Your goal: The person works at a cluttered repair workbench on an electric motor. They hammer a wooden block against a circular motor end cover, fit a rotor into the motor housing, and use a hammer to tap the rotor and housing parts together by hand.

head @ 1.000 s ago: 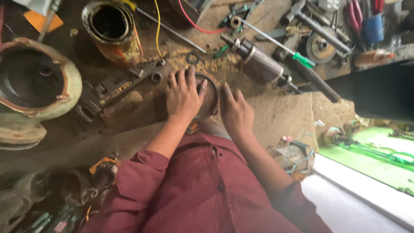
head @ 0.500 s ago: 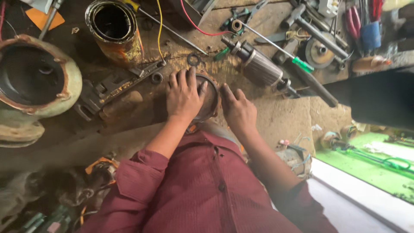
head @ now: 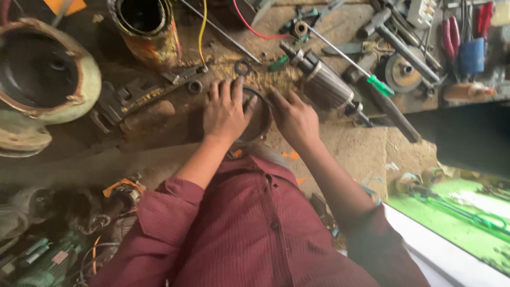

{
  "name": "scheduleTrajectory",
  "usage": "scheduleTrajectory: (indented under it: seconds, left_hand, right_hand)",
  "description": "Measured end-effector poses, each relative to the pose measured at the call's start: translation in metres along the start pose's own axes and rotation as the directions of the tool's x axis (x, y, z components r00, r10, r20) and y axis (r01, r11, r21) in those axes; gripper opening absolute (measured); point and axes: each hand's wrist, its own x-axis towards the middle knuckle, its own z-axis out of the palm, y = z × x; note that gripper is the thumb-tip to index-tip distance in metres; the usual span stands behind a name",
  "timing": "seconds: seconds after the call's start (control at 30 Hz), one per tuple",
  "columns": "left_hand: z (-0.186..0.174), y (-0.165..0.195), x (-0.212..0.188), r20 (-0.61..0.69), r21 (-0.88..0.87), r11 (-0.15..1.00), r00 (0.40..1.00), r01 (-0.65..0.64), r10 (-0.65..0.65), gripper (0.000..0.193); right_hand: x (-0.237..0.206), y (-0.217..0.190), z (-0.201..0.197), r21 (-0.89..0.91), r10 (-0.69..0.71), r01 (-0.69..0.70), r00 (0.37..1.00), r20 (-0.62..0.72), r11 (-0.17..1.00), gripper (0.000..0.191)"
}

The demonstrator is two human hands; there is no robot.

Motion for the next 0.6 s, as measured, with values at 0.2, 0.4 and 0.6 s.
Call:
scheduleTrajectory:
  seconds: [0.2,0.4,0.6]
  left_hand:
    - [-0.004,0.002,0.002,0.059,0.003,1.0,0.998,0.02,-0.02,0.064]
    - [-0.002,0.004,0.004,-0.004,0.024,1.0,1.0,-0.005,0.005,0.063]
    - [0.004,0.008,0.005,0.09,0.061,0.996,0.994,-0.067,0.061,0.045]
  right_hand:
    - [0.004,0.006,-0.006,-0.004,-0.089,0.088,0.996,-0.024,0.996,0.034]
    - [0.013,0.019,0.005,-0.06,-0.108,0.107,0.994,-0.004,0.992,0.038]
    - [0.014,0.033,-0.026,-0.307,-0.161,0.271,0.926,0.341,0.912,0.019]
